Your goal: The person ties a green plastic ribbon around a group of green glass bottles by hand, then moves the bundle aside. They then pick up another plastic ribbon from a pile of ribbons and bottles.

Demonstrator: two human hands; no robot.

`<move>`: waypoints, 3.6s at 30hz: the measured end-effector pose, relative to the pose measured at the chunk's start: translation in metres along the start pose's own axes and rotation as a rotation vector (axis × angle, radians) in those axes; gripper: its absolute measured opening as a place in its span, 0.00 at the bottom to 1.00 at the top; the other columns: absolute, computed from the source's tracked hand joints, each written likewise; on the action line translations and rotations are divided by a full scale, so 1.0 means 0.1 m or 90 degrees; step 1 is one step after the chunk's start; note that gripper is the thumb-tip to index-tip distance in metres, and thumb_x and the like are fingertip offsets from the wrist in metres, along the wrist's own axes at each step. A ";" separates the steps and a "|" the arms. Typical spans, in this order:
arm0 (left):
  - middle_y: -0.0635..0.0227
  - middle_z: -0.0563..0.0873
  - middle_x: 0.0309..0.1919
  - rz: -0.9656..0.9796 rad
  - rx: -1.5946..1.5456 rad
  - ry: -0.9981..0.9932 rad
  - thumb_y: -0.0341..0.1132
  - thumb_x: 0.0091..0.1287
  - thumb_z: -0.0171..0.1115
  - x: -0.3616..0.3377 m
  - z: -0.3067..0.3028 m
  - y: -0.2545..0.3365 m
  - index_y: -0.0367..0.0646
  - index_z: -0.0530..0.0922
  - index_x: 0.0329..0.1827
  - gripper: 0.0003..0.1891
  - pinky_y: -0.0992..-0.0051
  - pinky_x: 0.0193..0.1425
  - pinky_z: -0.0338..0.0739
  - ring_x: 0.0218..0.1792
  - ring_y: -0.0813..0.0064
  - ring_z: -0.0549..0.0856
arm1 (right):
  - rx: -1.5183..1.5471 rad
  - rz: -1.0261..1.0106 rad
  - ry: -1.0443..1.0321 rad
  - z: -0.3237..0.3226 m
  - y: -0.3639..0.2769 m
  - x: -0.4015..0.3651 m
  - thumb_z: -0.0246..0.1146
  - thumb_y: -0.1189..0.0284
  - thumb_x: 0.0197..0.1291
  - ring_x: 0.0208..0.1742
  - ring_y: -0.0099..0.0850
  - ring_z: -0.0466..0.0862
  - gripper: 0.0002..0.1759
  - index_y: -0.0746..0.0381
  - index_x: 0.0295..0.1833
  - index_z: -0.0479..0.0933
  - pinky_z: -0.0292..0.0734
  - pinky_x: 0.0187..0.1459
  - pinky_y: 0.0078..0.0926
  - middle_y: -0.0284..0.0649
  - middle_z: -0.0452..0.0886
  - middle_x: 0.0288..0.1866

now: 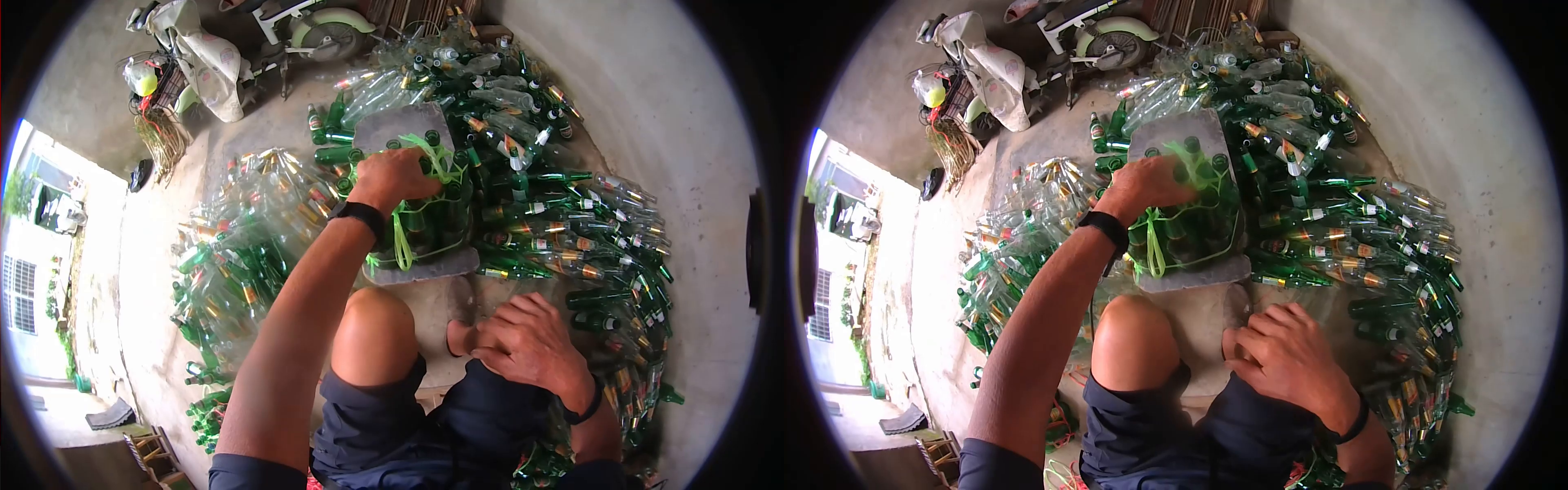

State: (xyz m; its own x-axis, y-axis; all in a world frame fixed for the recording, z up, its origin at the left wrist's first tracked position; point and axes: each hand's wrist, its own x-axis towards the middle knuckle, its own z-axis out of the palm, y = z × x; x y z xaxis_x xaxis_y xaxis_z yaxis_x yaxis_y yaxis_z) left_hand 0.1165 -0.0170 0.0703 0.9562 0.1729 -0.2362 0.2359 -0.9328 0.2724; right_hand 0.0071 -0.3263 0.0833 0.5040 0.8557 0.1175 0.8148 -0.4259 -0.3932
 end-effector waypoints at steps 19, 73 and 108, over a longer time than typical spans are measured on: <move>0.59 0.93 0.51 0.032 -0.083 0.046 0.56 0.50 0.70 0.02 0.06 -0.15 0.53 0.89 0.57 0.30 0.53 0.58 0.81 0.55 0.51 0.91 | 0.042 0.008 -0.009 0.00 0.05 -0.03 0.81 0.60 0.48 0.44 0.38 0.83 0.19 0.59 0.42 0.88 0.76 0.51 0.38 0.36 0.85 0.37; 0.48 0.92 0.40 0.168 -0.054 0.054 0.56 0.54 0.77 -0.09 0.11 0.00 0.38 0.88 0.47 0.29 0.56 0.53 0.84 0.45 0.49 0.92 | 0.047 0.024 0.040 0.14 0.04 -0.14 0.74 0.56 0.57 0.49 0.34 0.81 0.15 0.56 0.38 0.84 0.74 0.54 0.37 0.33 0.81 0.37; 0.43 0.90 0.34 0.101 -0.101 0.080 0.44 0.47 0.74 -0.65 0.00 -0.68 0.35 0.89 0.36 0.21 0.54 0.49 0.87 0.40 0.43 0.91 | 0.050 0.021 0.038 0.08 -0.06 -0.01 0.77 0.65 0.50 0.43 0.41 0.84 0.13 0.59 0.40 0.87 0.77 0.49 0.42 0.36 0.86 0.35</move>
State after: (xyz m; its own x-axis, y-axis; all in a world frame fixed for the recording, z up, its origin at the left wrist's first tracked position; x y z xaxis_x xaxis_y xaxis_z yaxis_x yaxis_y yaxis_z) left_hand 0.0385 0.0354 0.0674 0.9951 0.0752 -0.0641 0.0959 -0.8918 0.4421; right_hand -0.0003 -0.3219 0.0778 0.5477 0.8220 0.1561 0.7740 -0.4270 -0.4674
